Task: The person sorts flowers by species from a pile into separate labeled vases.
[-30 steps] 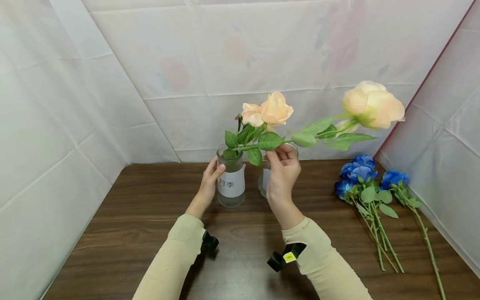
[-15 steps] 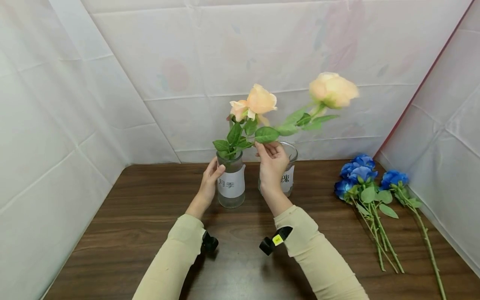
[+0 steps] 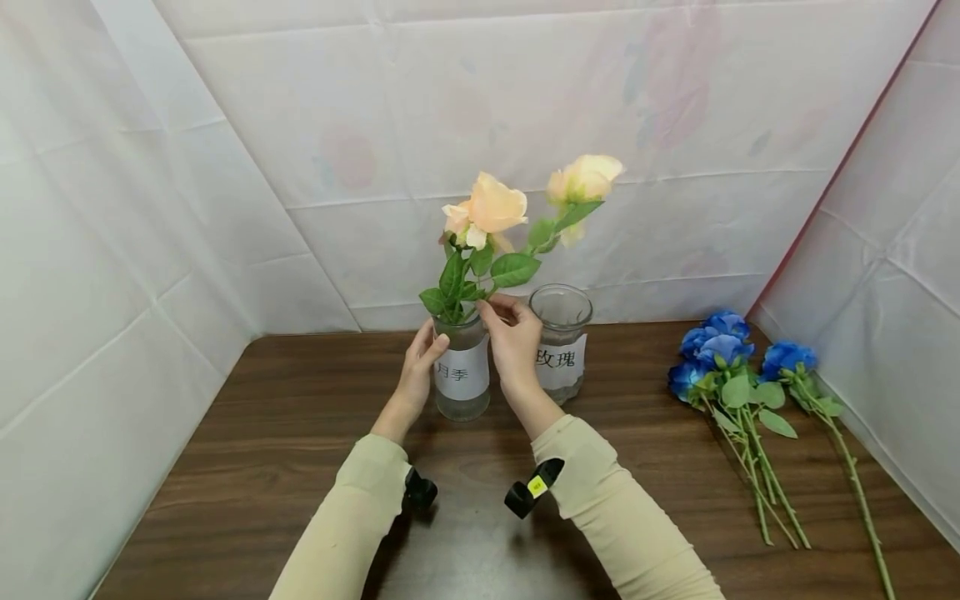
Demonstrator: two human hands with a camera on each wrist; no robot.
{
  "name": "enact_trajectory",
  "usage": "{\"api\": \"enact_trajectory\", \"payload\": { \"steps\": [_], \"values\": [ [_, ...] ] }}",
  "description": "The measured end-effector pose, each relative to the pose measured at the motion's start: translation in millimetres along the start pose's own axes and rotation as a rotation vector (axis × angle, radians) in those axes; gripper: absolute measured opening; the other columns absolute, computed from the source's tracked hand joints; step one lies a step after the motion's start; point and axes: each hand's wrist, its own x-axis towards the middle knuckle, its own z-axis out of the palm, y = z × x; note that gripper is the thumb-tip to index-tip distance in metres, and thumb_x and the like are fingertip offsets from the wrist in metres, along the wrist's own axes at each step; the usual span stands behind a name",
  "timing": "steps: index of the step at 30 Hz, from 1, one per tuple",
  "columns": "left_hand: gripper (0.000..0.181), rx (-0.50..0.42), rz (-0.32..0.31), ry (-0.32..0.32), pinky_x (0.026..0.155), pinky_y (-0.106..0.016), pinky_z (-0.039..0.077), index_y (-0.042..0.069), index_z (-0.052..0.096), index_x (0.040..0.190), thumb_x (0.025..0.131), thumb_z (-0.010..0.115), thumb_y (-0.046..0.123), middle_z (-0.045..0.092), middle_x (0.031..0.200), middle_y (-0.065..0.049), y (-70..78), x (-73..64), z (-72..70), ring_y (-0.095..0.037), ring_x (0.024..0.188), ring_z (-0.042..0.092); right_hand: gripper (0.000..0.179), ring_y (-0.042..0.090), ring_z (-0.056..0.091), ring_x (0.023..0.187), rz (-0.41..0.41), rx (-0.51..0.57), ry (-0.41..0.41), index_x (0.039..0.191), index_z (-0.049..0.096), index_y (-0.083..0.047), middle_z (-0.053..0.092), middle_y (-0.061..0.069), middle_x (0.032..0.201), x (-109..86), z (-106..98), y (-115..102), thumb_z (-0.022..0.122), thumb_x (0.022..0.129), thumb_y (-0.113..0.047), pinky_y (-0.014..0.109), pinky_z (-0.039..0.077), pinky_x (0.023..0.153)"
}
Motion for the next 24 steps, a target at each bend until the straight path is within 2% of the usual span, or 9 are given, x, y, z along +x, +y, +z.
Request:
{"api": "enact_trajectory", "payload": {
  "steps": [4, 6, 11, 13, 20, 24],
  "values": [
    [0.063, -0.013, 0.006, 0.024, 0.117, -0.048, 0.020, 0.004, 0.029, 0.155, 0.099, 0.046, 0.028, 0.032, 0.157, -0.017, -17.0, 6.2, -3.3, -0.030, 0.144, 0.028, 0.020, 0.013, 0.062, 0.079, -0.015, -0.006, -0.009, 0.101, 0.071, 0.003, 0.067, 0.006, 0.090, -1.7, -2.9, -1.1, 0.070, 0.093, -0.015, 0.026, 0.051, 0.069],
    [0.064, -0.009, 0.013, 0.032, 0.117, -0.047, 0.020, 0.006, 0.030, 0.155, 0.099, 0.048, 0.031, 0.032, 0.157, -0.015, -20.0, 7.4, -3.5, -0.028, 0.144, 0.028, 0.022, 0.015, 0.062, 0.082, -0.018, -0.012, -0.002, 0.100, 0.071, 0.003, 0.069, 0.007, 0.091, -1.4, -4.2, -1.7, 0.067, 0.096, -0.019, 0.029, 0.050, 0.073],
    [0.065, -0.001, 0.032, 0.035, 0.117, -0.046, 0.019, 0.006, 0.032, 0.154, 0.098, 0.049, 0.033, 0.033, 0.157, -0.014, -22.8, 8.0, -2.7, -0.026, 0.144, 0.028, 0.026, 0.022, 0.065, 0.088, -0.028, 0.002, 0.026, 0.101, 0.072, 0.001, 0.071, 0.012, 0.093, 0.8, -4.8, -5.7, 0.065, 0.098, -0.024, 0.032, 0.050, 0.077],
    [0.066, 0.000, 0.029, 0.036, 0.117, -0.046, 0.019, 0.006, 0.031, 0.155, 0.098, 0.050, 0.035, 0.032, 0.157, -0.014, -23.1, 7.3, -2.7, -0.026, 0.145, 0.026, 0.025, 0.021, 0.065, 0.088, -0.026, 0.005, 0.029, 0.103, 0.073, 0.002, 0.071, 0.011, 0.094, 1.6, -3.6, -7.0, 0.066, 0.097, -0.022, 0.032, 0.051, 0.077],
    [0.066, 0.003, 0.022, 0.039, 0.116, -0.049, 0.020, 0.009, 0.030, 0.156, 0.098, 0.048, 0.035, 0.031, 0.158, -0.013, -24.6, 7.8, -3.0, -0.027, 0.144, 0.028, 0.020, 0.011, 0.059, 0.079, 0.032, -0.090, 0.006, 0.106, 0.075, 0.002, 0.069, 0.009, 0.094, -1.5, 1.1, 0.0, 0.066, 0.095, -0.012, 0.024, 0.049, 0.067],
    [0.066, -0.001, 0.025, 0.043, 0.116, -0.047, 0.022, 0.007, 0.031, 0.155, 0.097, 0.048, 0.034, 0.034, 0.156, -0.014, -24.5, 7.8, -2.4, -0.027, 0.143, 0.031, 0.022, 0.014, 0.060, 0.086, 0.075, -0.030, 0.019, 0.112, 0.072, 0.001, 0.069, 0.011, 0.101, -4.5, 2.7, 0.9, 0.066, 0.095, -0.012, 0.026, 0.050, 0.074]
  ]
}}
